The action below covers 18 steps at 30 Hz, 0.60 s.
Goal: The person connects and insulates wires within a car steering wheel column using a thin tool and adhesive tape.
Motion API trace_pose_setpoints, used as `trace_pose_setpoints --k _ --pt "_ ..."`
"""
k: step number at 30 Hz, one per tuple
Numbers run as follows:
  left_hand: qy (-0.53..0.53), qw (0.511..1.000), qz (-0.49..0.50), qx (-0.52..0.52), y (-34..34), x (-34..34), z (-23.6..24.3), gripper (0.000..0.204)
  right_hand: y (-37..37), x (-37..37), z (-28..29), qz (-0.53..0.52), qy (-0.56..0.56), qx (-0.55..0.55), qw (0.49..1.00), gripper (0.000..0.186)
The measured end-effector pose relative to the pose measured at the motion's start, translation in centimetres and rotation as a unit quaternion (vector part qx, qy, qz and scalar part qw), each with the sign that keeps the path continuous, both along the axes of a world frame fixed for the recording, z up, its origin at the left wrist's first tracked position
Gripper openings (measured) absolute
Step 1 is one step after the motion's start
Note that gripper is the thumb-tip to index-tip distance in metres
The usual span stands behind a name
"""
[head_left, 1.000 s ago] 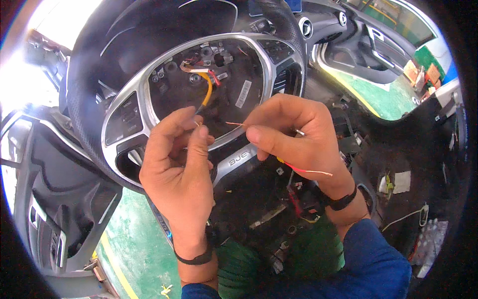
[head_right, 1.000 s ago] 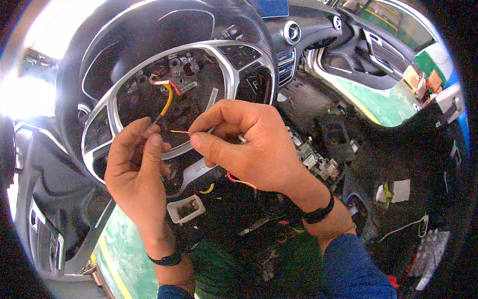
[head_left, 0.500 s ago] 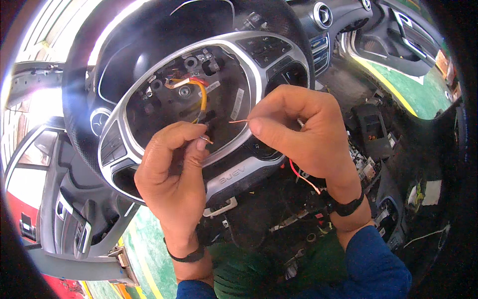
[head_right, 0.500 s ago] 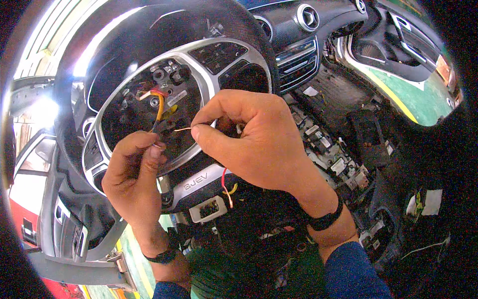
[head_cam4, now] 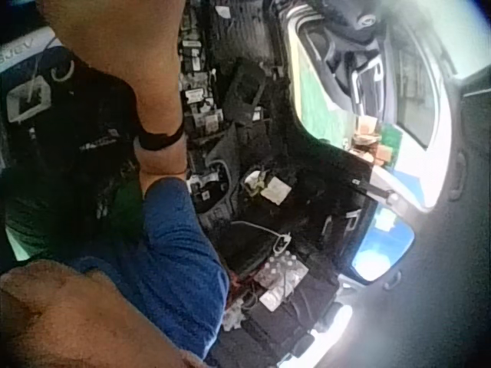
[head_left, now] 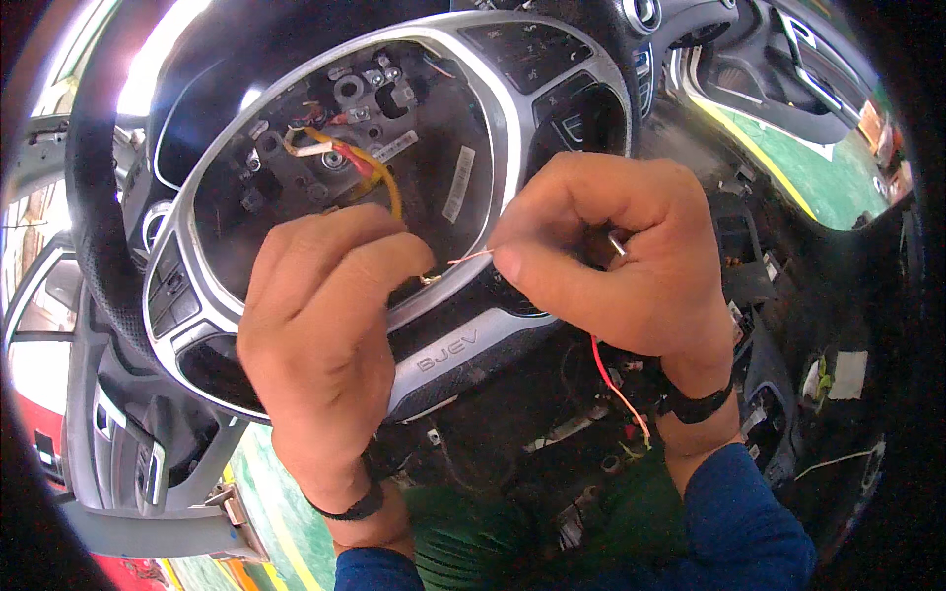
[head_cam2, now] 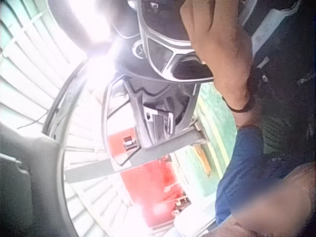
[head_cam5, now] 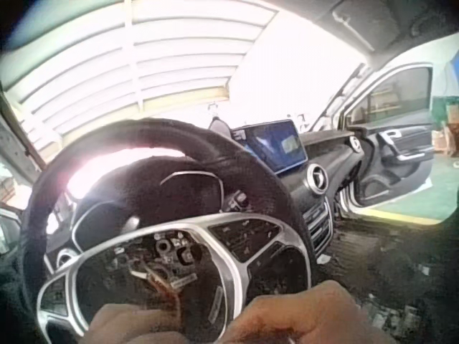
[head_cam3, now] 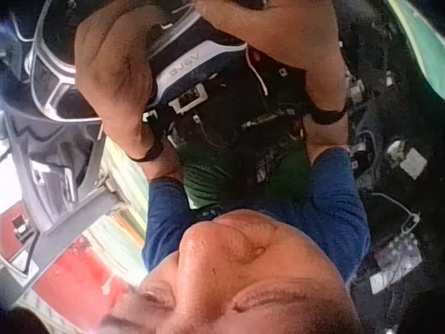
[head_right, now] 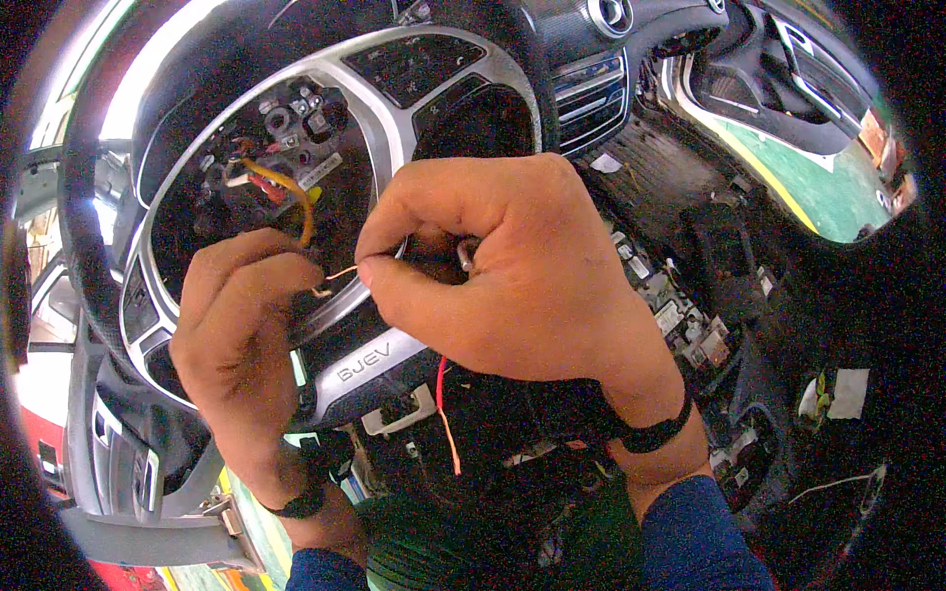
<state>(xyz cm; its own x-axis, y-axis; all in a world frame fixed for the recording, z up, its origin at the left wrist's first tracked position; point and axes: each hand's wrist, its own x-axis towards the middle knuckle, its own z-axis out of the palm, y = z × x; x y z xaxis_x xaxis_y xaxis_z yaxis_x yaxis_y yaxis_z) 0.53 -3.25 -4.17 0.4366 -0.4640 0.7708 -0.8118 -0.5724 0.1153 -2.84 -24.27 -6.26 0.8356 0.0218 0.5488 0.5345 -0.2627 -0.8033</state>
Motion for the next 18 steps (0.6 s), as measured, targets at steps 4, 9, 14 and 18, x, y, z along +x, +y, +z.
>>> trace_pose_setpoints --k 4,9,14,18 --pt "0.044 0.998 0.012 -0.044 0.6 -0.4 -0.6 0.016 0.6 0.5 -0.1 0.039 0.029 0.020 0.999 0.003" --pt "0.016 0.999 0.007 -0.045 0.2 -0.7 -0.5 0.016 0.1 0.4 -0.3 0.041 -0.004 0.002 0.999 0.002" --pt "0.007 0.999 0.020 -0.029 0.1 -0.8 -0.5 0.014 0.0 0.6 -0.6 0.046 -0.014 0.010 0.999 0.003" --pt "0.014 0.999 0.018 -0.030 0.2 -0.6 -0.7 0.015 0.2 1.0 -1.1 0.054 -0.026 0.021 0.998 0.003"
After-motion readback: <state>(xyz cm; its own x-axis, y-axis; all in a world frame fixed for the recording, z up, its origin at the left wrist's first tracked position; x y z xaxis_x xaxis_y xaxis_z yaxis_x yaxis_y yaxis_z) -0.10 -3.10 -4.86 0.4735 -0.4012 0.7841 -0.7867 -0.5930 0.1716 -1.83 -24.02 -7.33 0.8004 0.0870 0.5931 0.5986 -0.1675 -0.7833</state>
